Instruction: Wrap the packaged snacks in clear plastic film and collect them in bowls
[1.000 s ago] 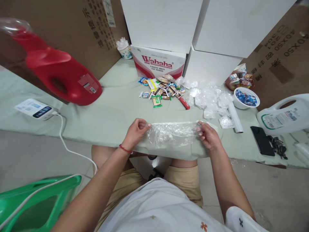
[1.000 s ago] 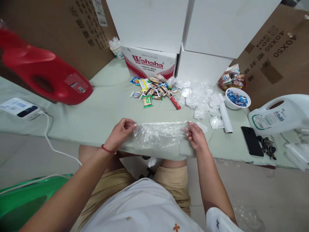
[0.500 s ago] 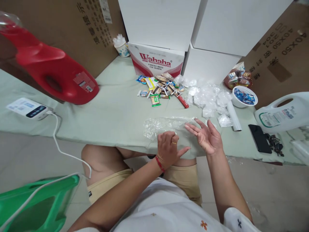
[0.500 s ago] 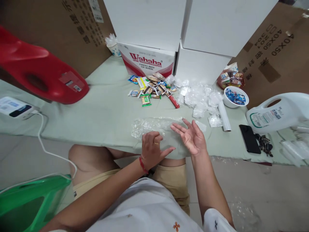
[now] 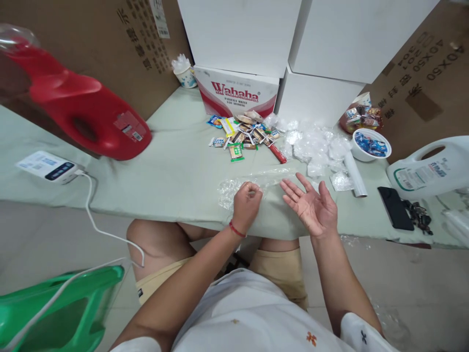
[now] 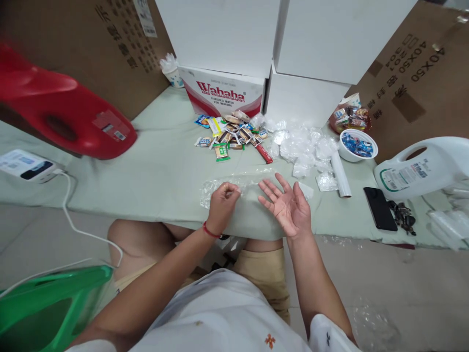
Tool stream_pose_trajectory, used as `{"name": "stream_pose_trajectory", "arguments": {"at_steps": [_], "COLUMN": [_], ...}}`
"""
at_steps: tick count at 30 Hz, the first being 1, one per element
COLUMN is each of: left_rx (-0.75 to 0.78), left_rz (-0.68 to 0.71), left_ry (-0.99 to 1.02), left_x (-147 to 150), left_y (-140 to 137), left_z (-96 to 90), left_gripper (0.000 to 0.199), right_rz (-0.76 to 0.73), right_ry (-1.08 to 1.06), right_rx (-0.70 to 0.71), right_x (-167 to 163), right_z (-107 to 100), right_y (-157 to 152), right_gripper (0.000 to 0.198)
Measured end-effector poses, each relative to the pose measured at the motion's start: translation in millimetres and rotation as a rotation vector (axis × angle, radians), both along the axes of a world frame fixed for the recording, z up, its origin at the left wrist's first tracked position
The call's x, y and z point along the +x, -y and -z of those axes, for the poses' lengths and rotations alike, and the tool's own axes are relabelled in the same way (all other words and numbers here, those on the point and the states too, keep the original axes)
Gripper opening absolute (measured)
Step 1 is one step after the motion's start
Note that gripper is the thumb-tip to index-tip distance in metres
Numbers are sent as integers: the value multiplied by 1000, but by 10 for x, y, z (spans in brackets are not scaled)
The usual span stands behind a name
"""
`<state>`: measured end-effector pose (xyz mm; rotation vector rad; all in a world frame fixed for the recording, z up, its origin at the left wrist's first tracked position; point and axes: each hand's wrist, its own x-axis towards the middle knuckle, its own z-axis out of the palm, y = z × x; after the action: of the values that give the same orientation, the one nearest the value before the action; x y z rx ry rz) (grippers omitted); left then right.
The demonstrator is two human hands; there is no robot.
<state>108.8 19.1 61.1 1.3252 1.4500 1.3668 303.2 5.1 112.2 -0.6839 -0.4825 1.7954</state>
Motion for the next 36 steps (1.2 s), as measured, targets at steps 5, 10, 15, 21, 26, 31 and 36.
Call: {"name": "stream_pose_trajectory", "arguments": {"at_steps": [5, 10, 15, 21, 26, 31, 36], "left_rx": [-223, -280, -324, -255, -239, -222, -241], "left_rz": [-17, -19, 70, 112, 73, 78, 158], "left_ry": [480, 661, 802, 793, 776, 764, 834], "left_x": [-63, -79, -242, -394, -569, -783, -812], "left_y": [-22, 64, 172, 276, 237, 196, 213], "left_z": [-200, -434, -687, -929, -1012, -1085, -1108], "left_gripper": [17, 26, 30, 30, 26, 21, 17], "right_rz": [309, 480, 351, 70, 60, 30, 113], "right_ry": [224, 491, 468, 309, 388, 358, 113], "right_rx": [35, -40, 61, 321, 346, 258, 159], "right_x": [45, -37, -129, -375, -530, -344, -280], "right_z": [192, 518, 641, 351, 237, 197, 185], "right_y": [-3, -82, -267, -390, -492, -435, -375], "right_gripper": [28, 34, 74, 89, 50, 31, 38]}}
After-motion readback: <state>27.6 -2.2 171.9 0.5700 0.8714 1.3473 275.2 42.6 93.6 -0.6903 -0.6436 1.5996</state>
